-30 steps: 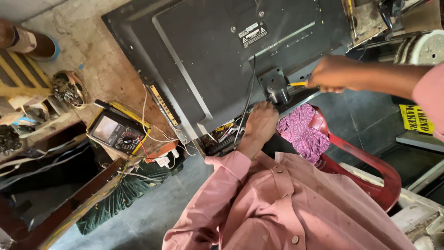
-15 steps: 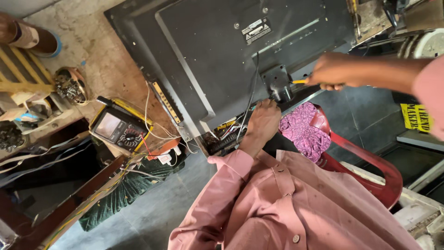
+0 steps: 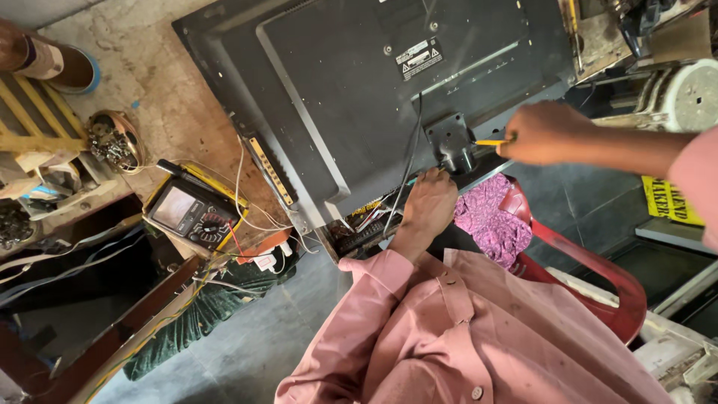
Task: The person uses a screwdriver to remove screws from a wall-mount bracket attached to the back of a television. They detach the bracket and set it aside, then continue unscrewing additional fasteners from the rear panel of the TV.
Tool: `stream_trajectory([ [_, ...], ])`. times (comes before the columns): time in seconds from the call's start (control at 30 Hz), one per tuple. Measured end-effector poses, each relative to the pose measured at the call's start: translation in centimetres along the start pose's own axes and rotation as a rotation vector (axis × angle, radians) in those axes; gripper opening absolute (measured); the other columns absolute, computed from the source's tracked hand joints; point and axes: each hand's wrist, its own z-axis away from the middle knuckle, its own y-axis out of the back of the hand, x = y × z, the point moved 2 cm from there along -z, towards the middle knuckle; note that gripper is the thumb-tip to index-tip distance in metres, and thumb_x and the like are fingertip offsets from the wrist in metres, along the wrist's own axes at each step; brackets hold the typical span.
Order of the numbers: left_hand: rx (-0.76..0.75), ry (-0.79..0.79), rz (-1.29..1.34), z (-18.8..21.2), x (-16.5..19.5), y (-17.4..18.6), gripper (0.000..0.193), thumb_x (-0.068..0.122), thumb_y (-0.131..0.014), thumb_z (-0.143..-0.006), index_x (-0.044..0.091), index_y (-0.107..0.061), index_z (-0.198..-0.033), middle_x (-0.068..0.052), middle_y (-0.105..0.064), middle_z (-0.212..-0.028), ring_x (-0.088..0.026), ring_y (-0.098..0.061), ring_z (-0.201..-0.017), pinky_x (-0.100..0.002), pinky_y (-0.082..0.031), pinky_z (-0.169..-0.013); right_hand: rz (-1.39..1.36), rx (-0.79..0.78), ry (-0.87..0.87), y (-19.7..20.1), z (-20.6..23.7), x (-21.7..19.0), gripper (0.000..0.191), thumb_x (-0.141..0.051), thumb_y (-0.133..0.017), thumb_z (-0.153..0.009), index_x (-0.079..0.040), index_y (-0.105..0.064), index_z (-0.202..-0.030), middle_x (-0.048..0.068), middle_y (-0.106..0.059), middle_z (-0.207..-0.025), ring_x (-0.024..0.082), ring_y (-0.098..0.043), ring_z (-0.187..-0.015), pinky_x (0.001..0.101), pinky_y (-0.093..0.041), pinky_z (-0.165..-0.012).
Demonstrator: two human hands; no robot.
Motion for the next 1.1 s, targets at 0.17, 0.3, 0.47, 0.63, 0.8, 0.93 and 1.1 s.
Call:
stream_trajectory([
  [0.17,0.005,0.023,0.192,-0.3,-0.5,1.7,0.024,0.021,-0.078,-0.070,0.002,-0.074,-0.084,-0.016,-0.070,-0.101,-0.033,-0.063,-0.108,-0.044,-0.050,-0.097,0.283,0.138,0.169,-1.1,-0.5,0.8,0.024,-0.031,-0.074,-0.084,-0.010,-0.077,-0.094,0.013,-0.075,-0.084,0.030,-0.075,-0.080,0.0418,-0.060,-0.073],
  [0.3,0.104,0.000,0.594,-2.7,-1.4,2.9,0.048,0.033,-0.082,-0.074,-0.004,-0.071,-0.104,-0.021,-0.069,-0.108,-0.040,-0.063,-0.106,-0.048,-0.051,-0.094,0.673,0.394,0.387,-2.3,0.5,0.8,0.013,-0.020,-0.069,-0.084,-0.014,-0.071,-0.096,0.009,-0.073,-0.096,0.027,-0.074,-0.090,0.0394,-0.062,-0.075],
  [0.47,0.234,-0.097,0.753,-8.3,-0.3,1.2,0.037,0.024,-0.074,-0.085,0.000,-0.069,-0.112,-0.020,-0.068,-0.110,-0.040,-0.066,-0.103,-0.047,-0.054,-0.090,0.234,0.503,0.340,-1.0,2.6,0.5,0.038,-0.015,-0.069,-0.082,-0.010,-0.064,-0.119,0.010,-0.072,-0.095,0.030,-0.073,-0.084,0.0420,-0.061,-0.070],
  [0.63,0.056,-0.203,0.737,-11.5,-0.9,-0.4,0.021,0.023,-0.072,-0.092,0.007,-0.071,-0.105,-0.017,-0.072,-0.105,-0.036,-0.070,-0.096,-0.044,-0.056,-0.085,-0.025,0.814,0.491,0.9,5.7,0.7,0.053,-0.008,-0.069,-0.069,-0.005,-0.064,-0.121,0.016,-0.071,-0.095,0.034,-0.071,-0.078,0.0438,-0.057,-0.060],
  [0.8,-0.098,-0.226,0.678,-14.4,-1.4,0.5,0.031,0.033,-0.087,-0.076,0.006,-0.073,-0.084,-0.015,-0.072,-0.089,-0.034,-0.069,-0.087,-0.044,-0.054,-0.078,0.032,0.593,0.103,-0.1,6.2,2.1,0.038,-0.042,-0.074,-0.100,-0.006,-0.064,-0.104,0.014,-0.068,-0.089,0.034,-0.071,-0.079,0.0437,-0.057,-0.066],
  [0.93,-0.101,-0.273,0.650,-15.7,-0.7,2.1,0.046,0.034,-0.092,-0.066,-0.001,-0.067,-0.084,-0.018,-0.066,-0.081,-0.036,-0.064,-0.078,-0.045,-0.050,-0.069,-0.111,0.814,0.326,-0.2,6.3,3.2,0.014,-0.019,-0.069,-0.098,-0.005,-0.065,-0.098,0.015,-0.065,-0.091,0.035,-0.069,-0.084,0.0467,-0.056,-0.071],
  [1.1,-0.235,-0.265,0.817,-16.1,-0.6,2.1,0.023,0.016,-0.082,-0.080,0.000,-0.068,-0.091,-0.012,-0.066,-0.082,-0.029,-0.066,-0.074,-0.039,-0.052,-0.068,-0.333,0.938,0.474,-0.1,6.5,4.7,0.023,-0.017,-0.067,-0.084,0.000,-0.063,-0.099,0.020,-0.065,-0.095,0.040,-0.067,-0.083,0.0488,-0.053,-0.068],
])
